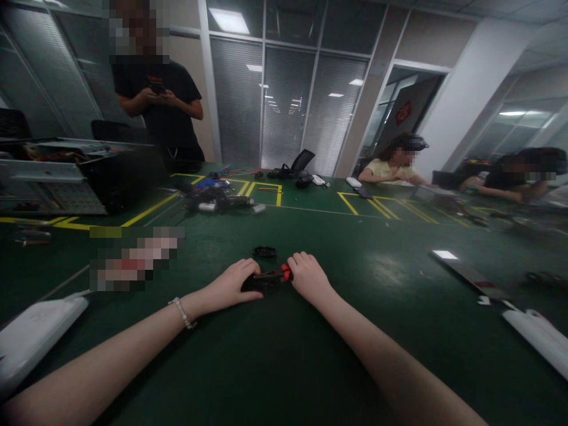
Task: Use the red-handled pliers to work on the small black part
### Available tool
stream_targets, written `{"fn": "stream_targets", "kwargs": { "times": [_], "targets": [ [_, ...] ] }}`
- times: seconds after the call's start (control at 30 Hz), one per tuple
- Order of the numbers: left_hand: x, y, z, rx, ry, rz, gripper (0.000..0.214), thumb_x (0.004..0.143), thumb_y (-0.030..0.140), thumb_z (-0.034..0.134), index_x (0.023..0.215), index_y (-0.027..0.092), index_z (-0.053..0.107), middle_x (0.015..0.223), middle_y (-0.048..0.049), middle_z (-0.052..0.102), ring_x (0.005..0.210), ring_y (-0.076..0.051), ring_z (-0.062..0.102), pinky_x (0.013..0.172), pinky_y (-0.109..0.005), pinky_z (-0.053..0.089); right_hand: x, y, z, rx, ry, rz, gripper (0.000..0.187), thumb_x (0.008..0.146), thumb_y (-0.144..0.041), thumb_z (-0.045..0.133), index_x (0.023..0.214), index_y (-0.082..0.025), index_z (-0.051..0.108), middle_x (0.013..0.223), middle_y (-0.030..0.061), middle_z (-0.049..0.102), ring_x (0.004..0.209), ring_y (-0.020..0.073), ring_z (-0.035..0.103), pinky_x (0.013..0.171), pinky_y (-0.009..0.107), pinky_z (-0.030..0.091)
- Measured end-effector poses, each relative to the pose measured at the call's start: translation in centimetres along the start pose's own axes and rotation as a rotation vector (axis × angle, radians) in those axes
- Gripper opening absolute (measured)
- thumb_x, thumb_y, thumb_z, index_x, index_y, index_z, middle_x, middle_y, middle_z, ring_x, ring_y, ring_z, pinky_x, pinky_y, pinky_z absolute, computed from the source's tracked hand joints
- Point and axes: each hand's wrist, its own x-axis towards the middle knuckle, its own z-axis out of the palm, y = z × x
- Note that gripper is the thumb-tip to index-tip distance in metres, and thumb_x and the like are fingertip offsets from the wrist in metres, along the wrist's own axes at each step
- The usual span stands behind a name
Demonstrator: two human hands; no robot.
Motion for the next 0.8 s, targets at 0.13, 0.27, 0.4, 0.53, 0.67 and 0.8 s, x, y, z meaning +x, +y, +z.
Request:
{"fn": "stream_targets", "kwargs": {
  "times": [0.13,0.27,0.4,0.53,0.67,0.8],
  "targets": [
    [-0.01,0.04,-0.09,-0.01,-0.01,-0.013,0.035,0.071,0.044,0.06,0.091,0.019,0.047,0.096,-0.0034,0.05,0.086,-0.02,0.048,0.071,-0.03,0.039,-0.05,0.07,0.12,0.0,0.012,0.001,0.024,0.065,-0.01,0.053,0.089,-0.012,0.056,0.088,0.0087,0.056,0.081,0.0199,0.047,0.07,0.029,0.036],
    [0.02,0.05,-0.12,-0.019,-0.021,-0.018,0.034,0.071,0.044,0.06,0.091,0.019,0.047,0.096,-0.0033,0.05,0.086,-0.02,0.048,0.071,-0.031,0.039,-0.08,0.18,0.25,0.012,0.024,-0.019,0.023,0.066,-0.009,0.052,0.088,-0.013,0.055,0.088,0.0082,0.056,0.08,0.0188,0.047,0.071,0.029,0.036],
    [0.03,0.2,-0.24,-0.014,-0.031,-0.031,0.034,0.071,0.044,0.06,0.091,0.019,0.048,0.097,-0.0035,0.049,0.087,-0.02,0.048,0.071,-0.031,0.039,-0.08,0.26,0.35,0.019,0.02,-0.024,0.023,0.066,-0.009,0.052,0.088,-0.014,0.054,0.089,0.0079,0.055,0.08,0.0184,0.048,0.071,0.029,0.036],
    [0.02,0.29,-0.31,-0.017,-0.029,-0.027,0.035,0.071,0.045,0.06,0.092,0.019,0.047,0.097,-0.0034,0.049,0.087,-0.021,0.048,0.071,-0.031,0.039,-0.09,0.25,0.34,0.02,0.019,-0.011,0.024,0.066,-0.009,0.052,0.09,-0.013,0.055,0.089,0.0084,0.055,0.081,0.0194,0.048,0.071,0.029,0.037],
    [0.01,0.14,-0.2,-0.023,-0.024,-0.02,0.036,0.071,0.046,0.059,0.092,0.019,0.047,0.098,-0.0038,0.05,0.087,-0.021,0.048,0.071,-0.031,0.039,-0.14,0.21,0.33,0.016,0.007,0.001,0.026,0.065,-0.01,0.054,0.091,-0.013,0.055,0.089,0.0085,0.055,0.081,0.0196,0.047,0.071,0.029,0.036],
    [0.0,0.12,-0.14,-0.011,-0.01,-0.011,0.036,0.071,0.047,0.059,0.091,0.019,0.048,0.097,-0.0038,0.05,0.087,-0.021,0.048,0.071,-0.031,0.039,-0.16,0.21,0.38,0.006,0.012,-0.001,0.025,0.065,-0.01,0.054,0.09,-0.013,0.055,0.089,0.0084,0.055,0.082,0.0195,0.047,0.072,0.029,0.036]
  ]
}}
